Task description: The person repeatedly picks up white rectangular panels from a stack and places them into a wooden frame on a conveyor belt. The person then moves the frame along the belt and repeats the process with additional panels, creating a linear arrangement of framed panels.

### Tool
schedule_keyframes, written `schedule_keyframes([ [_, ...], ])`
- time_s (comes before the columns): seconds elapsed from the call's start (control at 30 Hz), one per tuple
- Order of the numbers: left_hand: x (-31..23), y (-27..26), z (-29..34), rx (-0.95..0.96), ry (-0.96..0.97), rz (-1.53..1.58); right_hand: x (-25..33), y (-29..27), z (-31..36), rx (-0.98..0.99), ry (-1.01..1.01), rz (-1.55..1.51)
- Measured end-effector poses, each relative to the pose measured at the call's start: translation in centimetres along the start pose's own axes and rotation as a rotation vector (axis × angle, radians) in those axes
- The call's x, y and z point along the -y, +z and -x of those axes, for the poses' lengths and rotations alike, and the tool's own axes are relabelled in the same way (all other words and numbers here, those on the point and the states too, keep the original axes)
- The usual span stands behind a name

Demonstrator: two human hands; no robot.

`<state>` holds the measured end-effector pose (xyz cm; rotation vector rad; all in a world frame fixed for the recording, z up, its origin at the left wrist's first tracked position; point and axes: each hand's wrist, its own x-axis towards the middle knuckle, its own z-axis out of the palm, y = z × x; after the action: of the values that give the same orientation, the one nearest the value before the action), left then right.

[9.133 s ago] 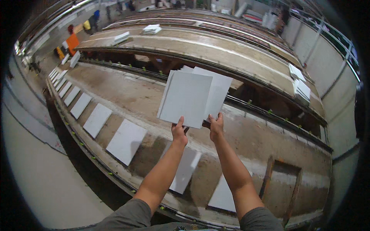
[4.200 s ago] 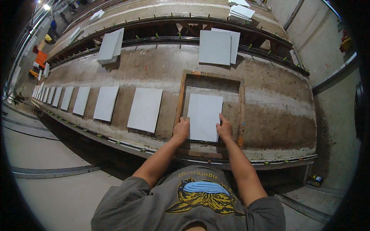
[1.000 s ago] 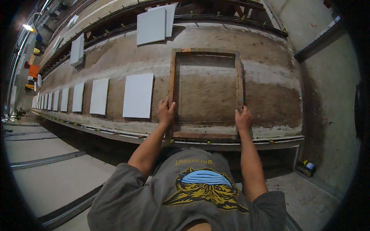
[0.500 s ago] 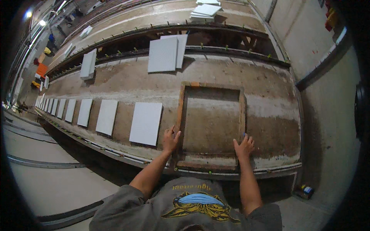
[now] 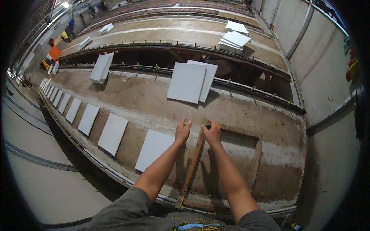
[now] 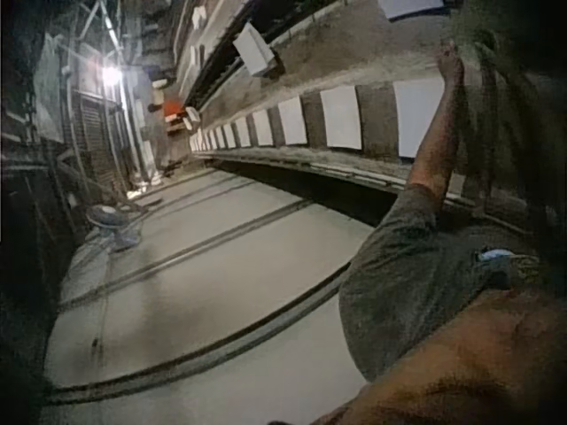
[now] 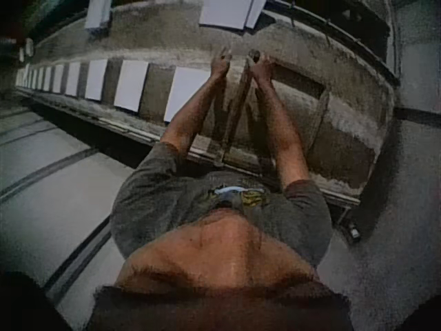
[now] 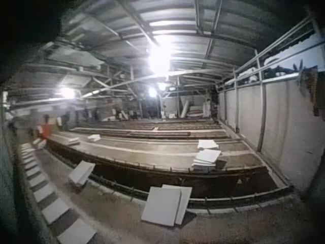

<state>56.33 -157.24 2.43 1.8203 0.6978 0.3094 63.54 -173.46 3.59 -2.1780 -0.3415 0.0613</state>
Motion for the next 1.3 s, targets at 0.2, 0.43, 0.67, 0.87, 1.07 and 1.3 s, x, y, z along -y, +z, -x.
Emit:
schedule_keyframes([
  [0.2,3.1,1.0,-9.8,0.16,0.09,-0.257,-0.7,9.3,-11.2,0.045,0.21,-0.147],
  [0.43,3.2,1.4,-15.1,0.14,0.092,-0.551,-3.0,13.9,-18.0,0.036,0.422,-0.232],
  [0.67,2.4,2.2,-14.4,0.068,0.131,-0.514,-1.9,14.0,-19.2,-0.022,0.319,-0.198],
  [0.87,1.2,-0.5,-13.1,-0.216,0.162,-0.003,8.4,10.0,-14.9,-0.122,-0.098,-0.037],
  [1.07,-1.0,-3.3,-10.8,-0.352,0.144,0.036,12.5,4.6,-11.5,-0.175,-0.424,-0.072],
  [1.3,-4.2,-6.4,-7.6,-0.297,0.228,0.571,7.5,-5.0,-4.1,-0.018,-0.172,-0.375],
])
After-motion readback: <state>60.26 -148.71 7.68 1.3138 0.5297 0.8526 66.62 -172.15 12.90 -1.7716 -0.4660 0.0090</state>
